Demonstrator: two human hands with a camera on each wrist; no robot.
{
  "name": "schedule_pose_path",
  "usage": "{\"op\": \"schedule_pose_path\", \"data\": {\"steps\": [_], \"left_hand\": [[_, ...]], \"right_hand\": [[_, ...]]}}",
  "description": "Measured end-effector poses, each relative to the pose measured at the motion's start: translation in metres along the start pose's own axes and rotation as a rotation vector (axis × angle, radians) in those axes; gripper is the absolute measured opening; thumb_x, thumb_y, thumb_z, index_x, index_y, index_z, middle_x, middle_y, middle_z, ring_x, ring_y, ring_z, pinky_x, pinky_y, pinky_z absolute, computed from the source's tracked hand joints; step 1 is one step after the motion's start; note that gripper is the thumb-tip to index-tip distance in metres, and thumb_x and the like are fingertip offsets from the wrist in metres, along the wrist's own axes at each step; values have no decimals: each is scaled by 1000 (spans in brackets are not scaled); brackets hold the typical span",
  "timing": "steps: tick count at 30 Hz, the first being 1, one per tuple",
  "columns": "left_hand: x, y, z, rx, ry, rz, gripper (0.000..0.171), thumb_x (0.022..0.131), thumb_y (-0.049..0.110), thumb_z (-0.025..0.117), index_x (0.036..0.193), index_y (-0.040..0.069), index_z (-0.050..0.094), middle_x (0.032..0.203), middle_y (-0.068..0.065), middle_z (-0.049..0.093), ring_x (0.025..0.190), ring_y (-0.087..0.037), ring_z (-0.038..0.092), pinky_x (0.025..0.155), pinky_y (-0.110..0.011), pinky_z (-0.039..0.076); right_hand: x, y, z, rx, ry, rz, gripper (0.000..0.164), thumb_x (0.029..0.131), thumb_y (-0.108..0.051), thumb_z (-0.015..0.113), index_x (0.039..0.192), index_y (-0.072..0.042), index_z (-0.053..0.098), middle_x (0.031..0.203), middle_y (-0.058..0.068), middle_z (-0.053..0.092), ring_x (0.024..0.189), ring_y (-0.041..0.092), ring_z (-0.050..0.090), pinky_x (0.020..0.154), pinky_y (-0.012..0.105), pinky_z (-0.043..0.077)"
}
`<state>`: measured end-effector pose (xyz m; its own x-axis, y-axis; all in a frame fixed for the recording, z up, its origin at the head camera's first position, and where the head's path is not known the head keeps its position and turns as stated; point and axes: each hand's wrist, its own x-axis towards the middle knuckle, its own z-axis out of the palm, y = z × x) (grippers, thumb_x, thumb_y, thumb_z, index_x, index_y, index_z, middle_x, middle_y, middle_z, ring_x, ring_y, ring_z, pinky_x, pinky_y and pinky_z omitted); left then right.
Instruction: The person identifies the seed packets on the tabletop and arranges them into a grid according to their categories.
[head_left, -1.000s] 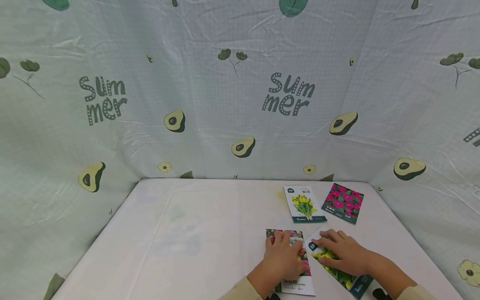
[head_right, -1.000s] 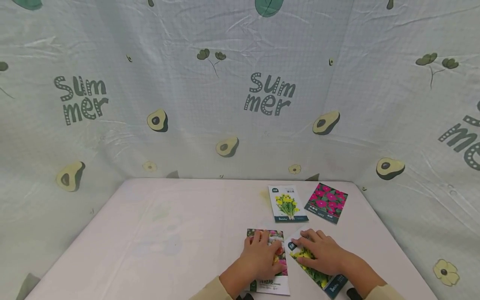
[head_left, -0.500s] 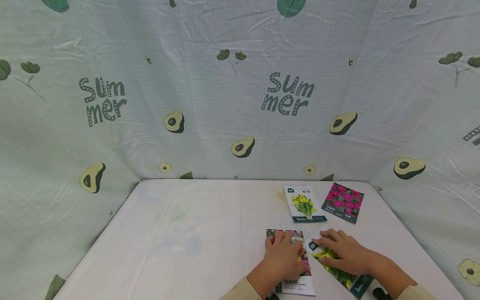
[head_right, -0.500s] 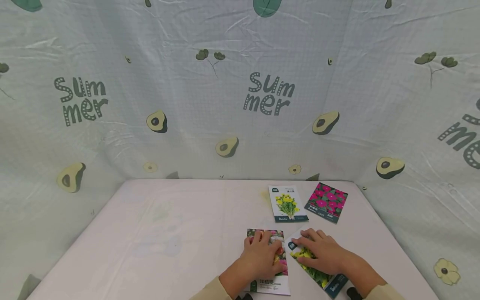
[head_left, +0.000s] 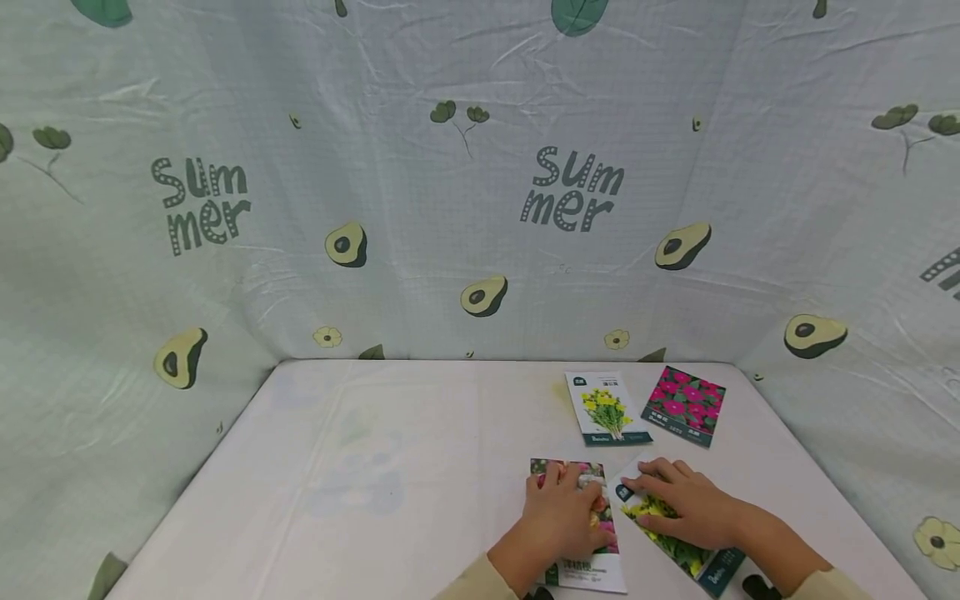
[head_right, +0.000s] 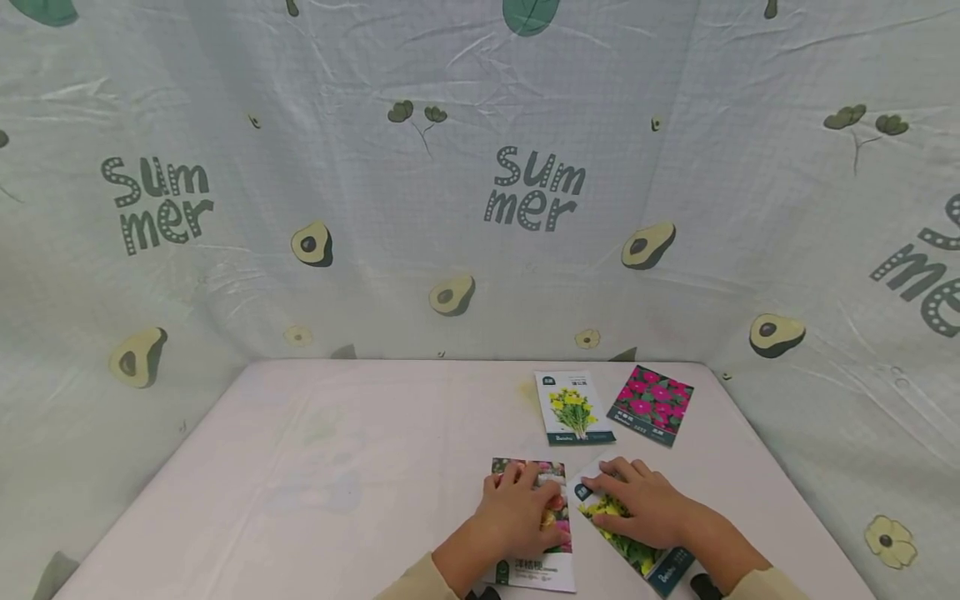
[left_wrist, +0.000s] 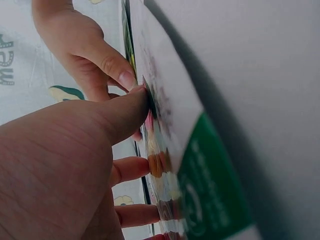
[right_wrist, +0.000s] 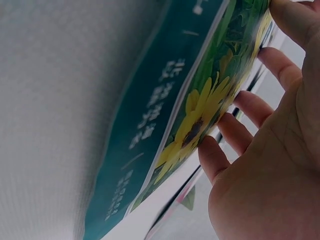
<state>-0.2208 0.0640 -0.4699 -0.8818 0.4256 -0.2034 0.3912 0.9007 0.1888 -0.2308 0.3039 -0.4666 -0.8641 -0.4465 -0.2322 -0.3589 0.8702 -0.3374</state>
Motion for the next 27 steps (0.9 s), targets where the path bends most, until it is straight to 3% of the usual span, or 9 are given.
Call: {"op": "schedule_pose_path", "data": {"steps": [10, 27], "left_hand": [[-4, -3, -3, -39, -8, -9, 63, 83, 72, 67, 140, 47, 55, 150, 9, 46, 139, -25, 37, 110, -56, 37], [-8, -10, -1, -18, -18, -14, 60, 84, 75, 64, 136, 47, 55, 151, 8, 44, 139, -25, 37, 110, -57, 36]], "right_hand": [[0, 0, 0, -4, 5, -7, 61, 93, -60, 65, 146, -30, 57, 150, 12, 47, 132, 39, 44, 103, 74, 36], [2, 5, 3, 13, -11, 6, 61, 93, -59, 65, 147, -31, 56, 152, 11, 45, 134, 40, 43, 104, 74, 34]]}}
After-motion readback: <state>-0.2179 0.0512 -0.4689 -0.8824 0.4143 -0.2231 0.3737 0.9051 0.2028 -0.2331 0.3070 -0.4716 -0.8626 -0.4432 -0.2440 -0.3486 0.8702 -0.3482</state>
